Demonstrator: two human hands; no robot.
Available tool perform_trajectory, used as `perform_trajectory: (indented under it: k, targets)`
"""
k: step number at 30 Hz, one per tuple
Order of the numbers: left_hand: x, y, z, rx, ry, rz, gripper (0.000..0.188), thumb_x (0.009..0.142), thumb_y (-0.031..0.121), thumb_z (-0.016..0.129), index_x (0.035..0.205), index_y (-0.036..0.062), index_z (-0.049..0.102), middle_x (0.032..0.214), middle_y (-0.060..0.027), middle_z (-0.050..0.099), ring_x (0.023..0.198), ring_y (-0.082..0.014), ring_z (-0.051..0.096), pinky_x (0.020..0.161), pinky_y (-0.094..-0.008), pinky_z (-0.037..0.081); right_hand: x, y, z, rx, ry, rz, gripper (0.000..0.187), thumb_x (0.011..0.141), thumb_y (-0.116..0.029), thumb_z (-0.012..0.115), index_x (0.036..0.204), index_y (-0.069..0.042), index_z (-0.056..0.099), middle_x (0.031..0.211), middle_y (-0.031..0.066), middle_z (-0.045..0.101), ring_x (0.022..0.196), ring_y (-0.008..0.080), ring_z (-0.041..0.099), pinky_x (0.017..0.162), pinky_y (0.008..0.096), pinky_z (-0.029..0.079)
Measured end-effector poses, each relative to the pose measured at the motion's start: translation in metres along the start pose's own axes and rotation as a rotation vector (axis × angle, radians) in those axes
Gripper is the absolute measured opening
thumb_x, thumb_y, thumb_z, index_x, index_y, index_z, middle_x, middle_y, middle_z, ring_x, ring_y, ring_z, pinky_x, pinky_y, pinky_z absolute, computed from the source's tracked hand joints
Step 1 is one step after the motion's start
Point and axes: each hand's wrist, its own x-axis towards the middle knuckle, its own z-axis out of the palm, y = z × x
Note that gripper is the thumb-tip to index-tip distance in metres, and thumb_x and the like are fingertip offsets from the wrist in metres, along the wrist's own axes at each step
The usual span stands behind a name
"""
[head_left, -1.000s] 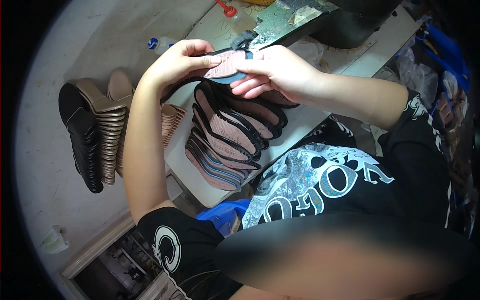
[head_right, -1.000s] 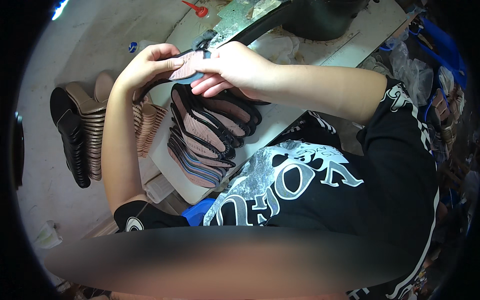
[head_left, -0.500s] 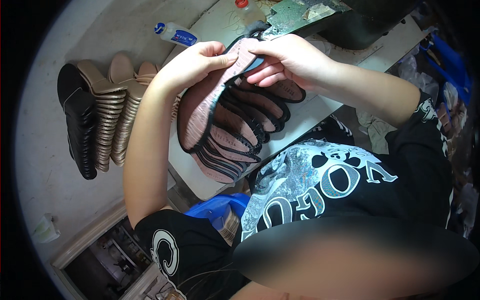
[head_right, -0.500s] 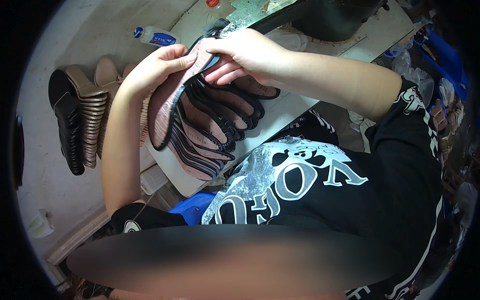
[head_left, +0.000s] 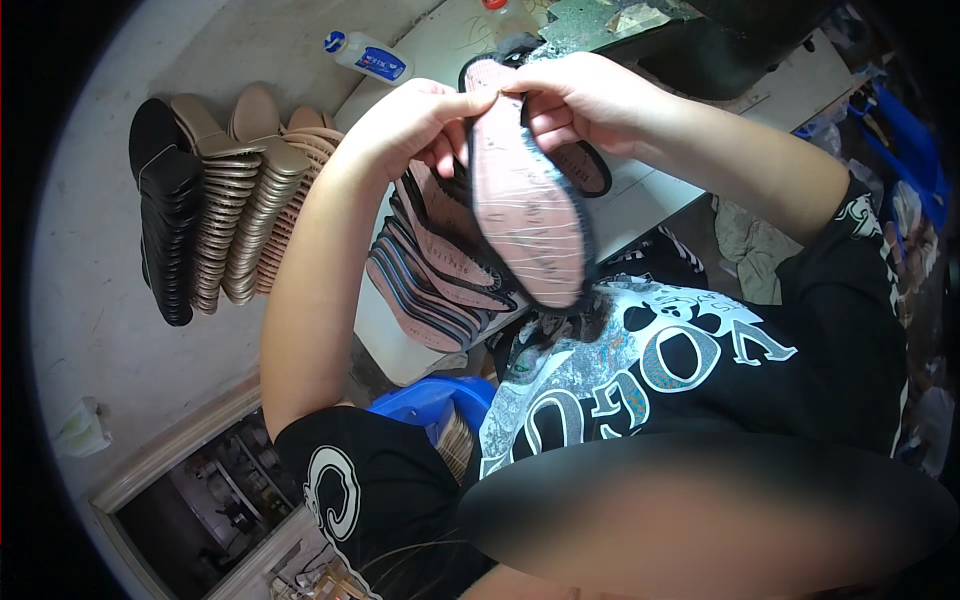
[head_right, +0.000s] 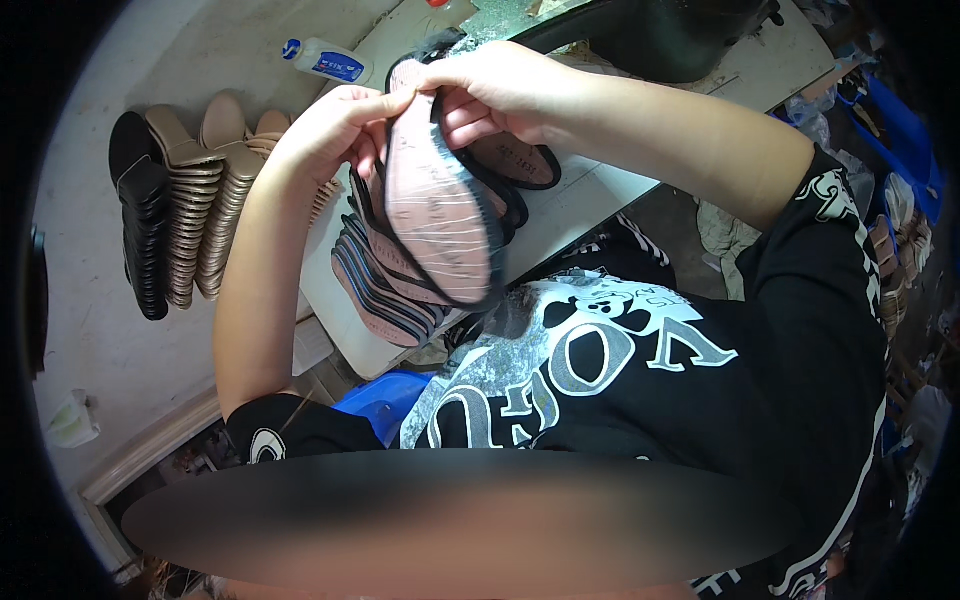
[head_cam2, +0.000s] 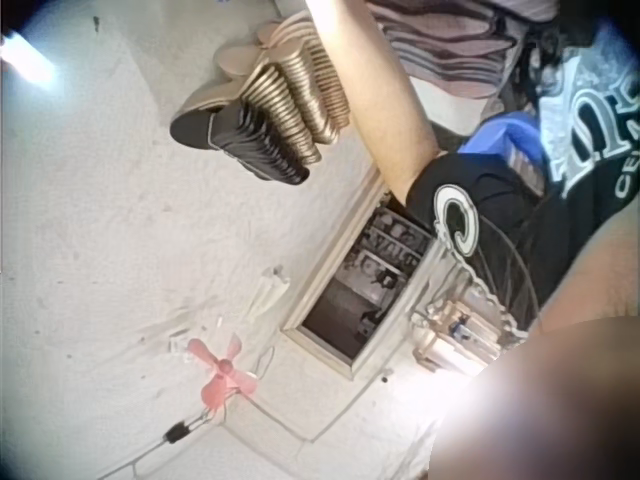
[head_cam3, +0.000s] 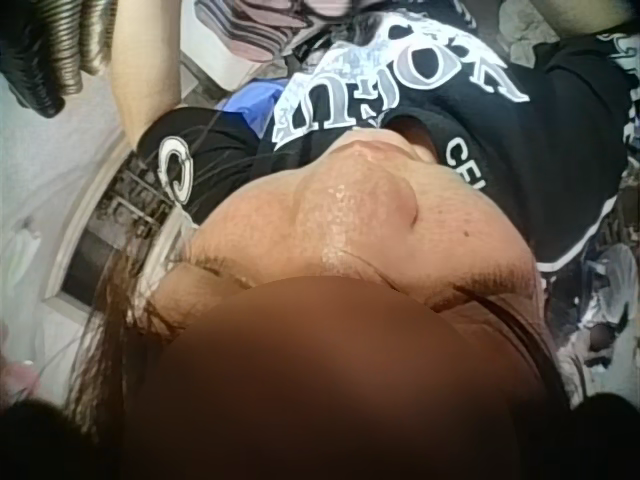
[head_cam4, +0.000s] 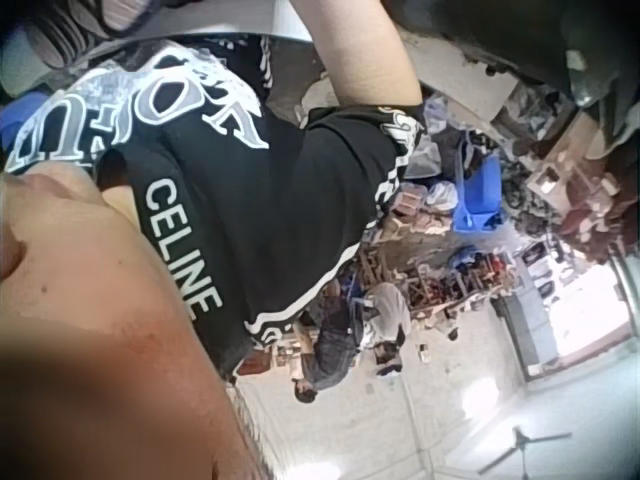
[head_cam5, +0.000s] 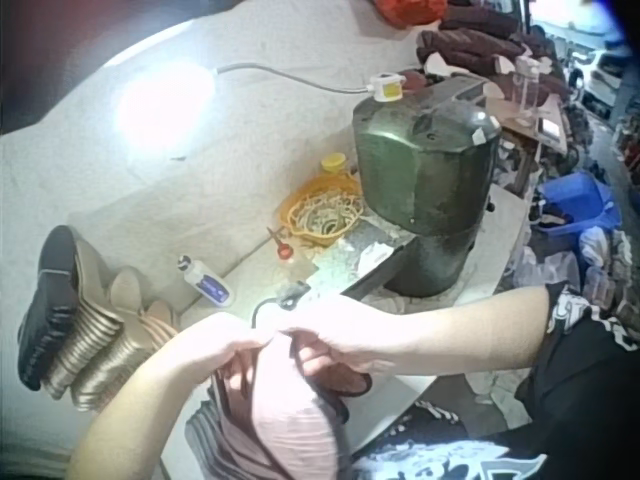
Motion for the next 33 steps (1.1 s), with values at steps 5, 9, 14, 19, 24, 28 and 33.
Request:
perform_trajectory:
  k: [5, 9, 14, 19, 24, 28, 33]
  targets:
    - [0.003, -0.012, 0.007, -0.208, -0.008, -0.02, 0.041, 0.085, 0.04, 0.063, 0.066, 0.0037, 0.058, 0.048, -0.0064, 0.056, 0.031, -0.0073, 0.044, 0.031, -0.0188, 0.033, -0.029, -0.016, -0.007, -0.248, -0.127, 0.026, 0.023, 0.082, -0.021, 0.066, 0.089, 0.0, 0.067, 0.077, 0.0025, 0.064, 0.069, 0.0065, 0.057, 0.066, 0.0214, 0.046]
    - [0.007, -0.012, 0.005, -0.227, 0.037, 0.028, 0.043, 0.086, 0.04, 0.062, 0.062, 0.0036, 0.057, 0.042, -0.0033, 0.05, 0.029, -0.0063, 0.039, 0.029, -0.0183, 0.029, -0.057, -0.019, -0.03, -0.268, -0.323, 0.123, 0.026, 0.079, -0.02, 0.07, 0.09, 0.004, 0.067, 0.081, 0.0061, 0.065, 0.07, 0.008, 0.059, 0.065, 0.0214, 0.047]
    - [0.018, -0.013, -0.004, -0.119, 0.16, 0.078, 0.048, 0.081, 0.045, 0.066, 0.055, 0.0065, 0.055, 0.038, 0.0009, 0.042, 0.028, -0.0048, 0.031, 0.03, -0.0201, 0.018, -0.055, 0.003, -0.04, -0.17, -0.091, 0.012, 0.025, 0.081, -0.022, 0.07, 0.087, 0.002, 0.067, 0.078, 0.0042, 0.065, 0.069, 0.0065, 0.058, 0.063, 0.0201, 0.045]
    - [0.032, -0.017, -0.016, -0.154, 0.21, 0.092, 0.046, 0.077, 0.045, 0.07, 0.058, 0.005, 0.056, 0.041, 0.0009, 0.043, 0.032, -0.0062, 0.034, 0.033, -0.0205, 0.023, -0.035, 0.006, -0.03, -0.085, -0.067, -0.011, 0.027, 0.083, -0.022, 0.067, 0.089, 0.004, 0.066, 0.08, 0.0056, 0.066, 0.069, 0.0073, 0.059, 0.063, 0.0212, 0.046]
    - [0.043, -0.036, -0.032, -0.317, 0.277, 0.217, 0.036, 0.083, 0.036, 0.066, 0.064, 0.0067, 0.057, 0.047, 0.0002, 0.049, 0.034, -0.0061, 0.036, 0.035, -0.02, 0.026, -0.01, 0.023, 0.0, 0.034, -0.058, -0.123, 0.03, 0.083, -0.023, 0.068, 0.091, 0.006, 0.063, 0.08, 0.0057, 0.065, 0.066, 0.0086, 0.059, 0.059, 0.0216, 0.047]
    - [0.019, -0.045, -0.014, -0.558, 0.222, 0.359, 0.031, 0.087, 0.031, 0.062, 0.068, 0.007, 0.055, 0.052, -0.002, 0.054, 0.036, -0.0082, 0.044, 0.036, -0.0199, 0.034, -0.033, 0.019, 0.007, -0.302, -0.239, -0.056, 0.025, 0.084, -0.02, 0.067, 0.097, 0.001, 0.065, 0.084, 0.0013, 0.065, 0.073, 0.006, 0.057, 0.066, 0.022, 0.047]
    - [-0.056, -0.039, 0.02, -0.743, 0.198, 0.439, 0.025, 0.086, 0.027, 0.063, 0.081, 0.0029, 0.059, 0.065, -0.0054, 0.061, 0.044, -0.0085, 0.053, 0.036, -0.0206, 0.038, -0.085, -0.046, 0.021, -0.562, -0.441, 0.01, 0.024, 0.084, -0.017, 0.068, 0.098, 0.002, 0.066, 0.086, -0.0009, 0.065, 0.077, 0.0044, 0.055, 0.072, 0.0219, 0.045]
